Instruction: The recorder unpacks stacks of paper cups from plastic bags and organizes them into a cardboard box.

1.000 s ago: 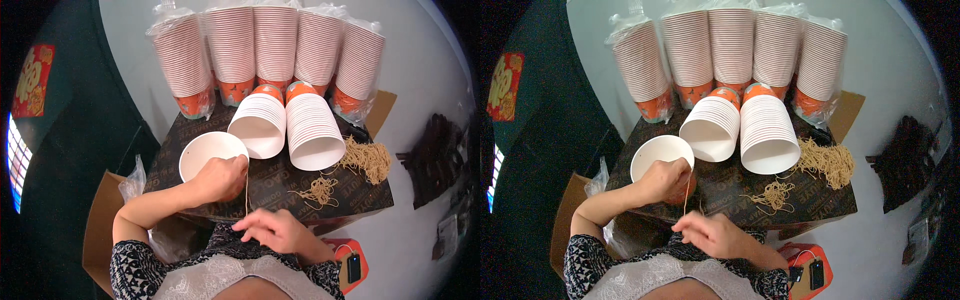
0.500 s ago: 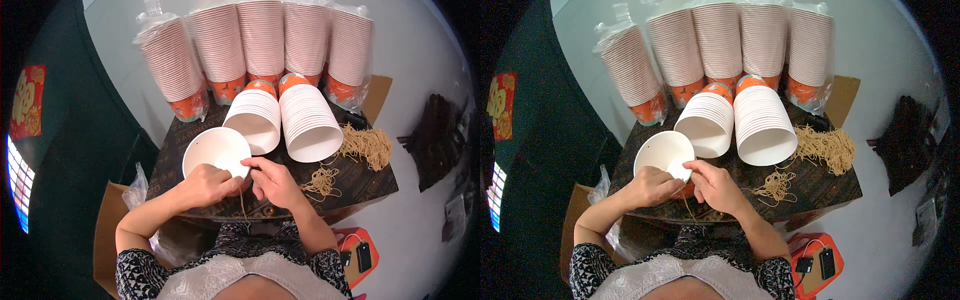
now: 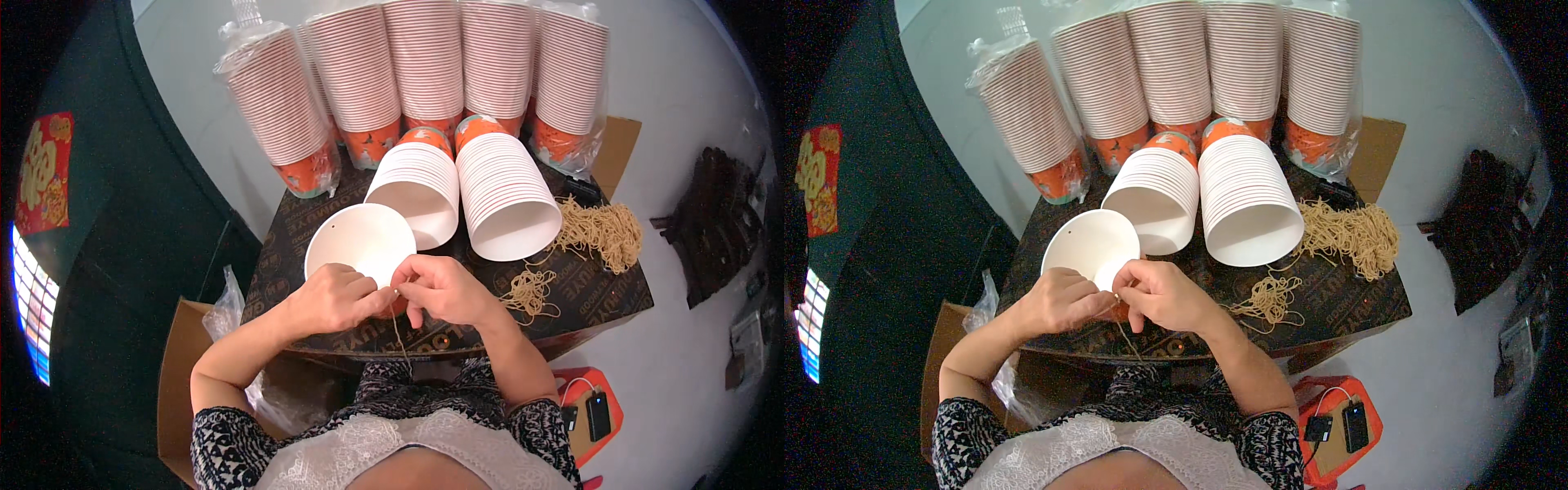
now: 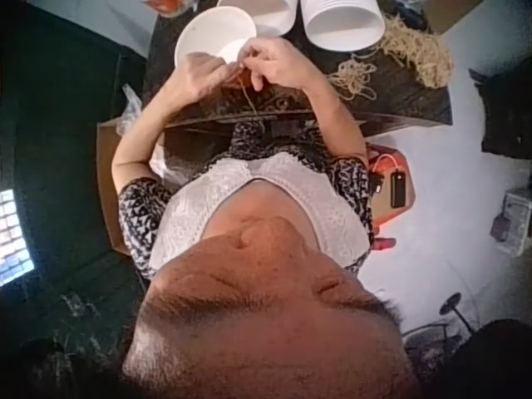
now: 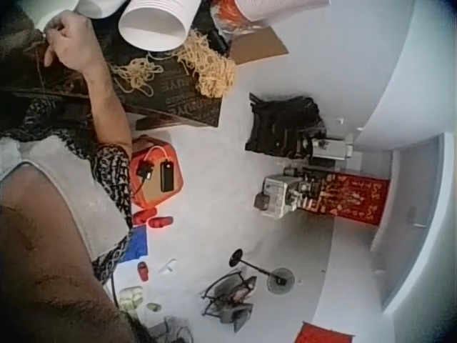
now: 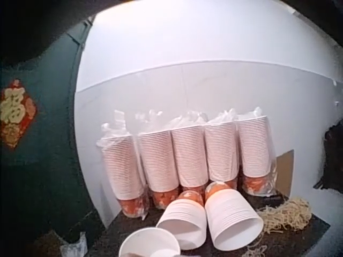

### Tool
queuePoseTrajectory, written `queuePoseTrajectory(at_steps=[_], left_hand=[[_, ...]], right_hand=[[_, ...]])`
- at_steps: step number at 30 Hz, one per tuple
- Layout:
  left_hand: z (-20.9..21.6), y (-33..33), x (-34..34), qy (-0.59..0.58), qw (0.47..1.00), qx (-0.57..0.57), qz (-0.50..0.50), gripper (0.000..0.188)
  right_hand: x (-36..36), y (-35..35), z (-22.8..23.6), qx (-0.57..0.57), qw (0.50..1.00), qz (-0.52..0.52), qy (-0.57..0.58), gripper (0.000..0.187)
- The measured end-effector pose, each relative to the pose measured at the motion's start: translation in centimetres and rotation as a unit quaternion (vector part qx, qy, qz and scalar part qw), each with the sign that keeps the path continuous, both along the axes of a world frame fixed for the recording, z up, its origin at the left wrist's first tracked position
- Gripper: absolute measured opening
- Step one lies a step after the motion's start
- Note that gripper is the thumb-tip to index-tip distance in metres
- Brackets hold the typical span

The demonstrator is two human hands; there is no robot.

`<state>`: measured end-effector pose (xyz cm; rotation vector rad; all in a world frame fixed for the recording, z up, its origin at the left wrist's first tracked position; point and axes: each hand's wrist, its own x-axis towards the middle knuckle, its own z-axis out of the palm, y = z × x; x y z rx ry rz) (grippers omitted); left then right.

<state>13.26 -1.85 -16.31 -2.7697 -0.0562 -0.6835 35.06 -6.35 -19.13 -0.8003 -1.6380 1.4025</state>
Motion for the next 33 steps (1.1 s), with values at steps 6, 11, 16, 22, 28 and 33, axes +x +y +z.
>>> queuePoseTrajectory(at_steps=[6,11,16,22,28,33], left_hand=[[-0.1,0.3,0.8,-0.034,0.993,-0.117,0.000,0.024],[-0.6,0.1,0.8,-0.055,0.944,-0.322,0.048,0.011],[0.3,-0.5,1.1,-0.073,0.877,-0.455,0.136,0.007],[0.1,-0.3,2.0,-0.087,0.851,-0.478,0.200,0.008],[0.0,0.0,2.4,-0.099,0.856,-0.450,0.234,0.011],[0.3,0.2,2.2,-0.077,0.848,-0.470,0.231,0.011]], right_hand=[[-1.1,-1.6,-1.1,0.120,0.980,-0.141,-0.076,0.006],[-2.1,-2.9,-3.4,0.211,0.940,-0.258,-0.069,0.001],[-2.0,-2.2,-5.4,0.283,0.910,-0.294,-0.075,0.002],[-2.9,-2.2,-7.3,0.177,0.949,-0.261,0.020,0.006],[-2.7,-4.3,-5.3,-0.100,0.940,-0.078,0.317,0.020],[-0.6,-2.4,-4.0,0.192,0.944,-0.229,0.141,0.008]])
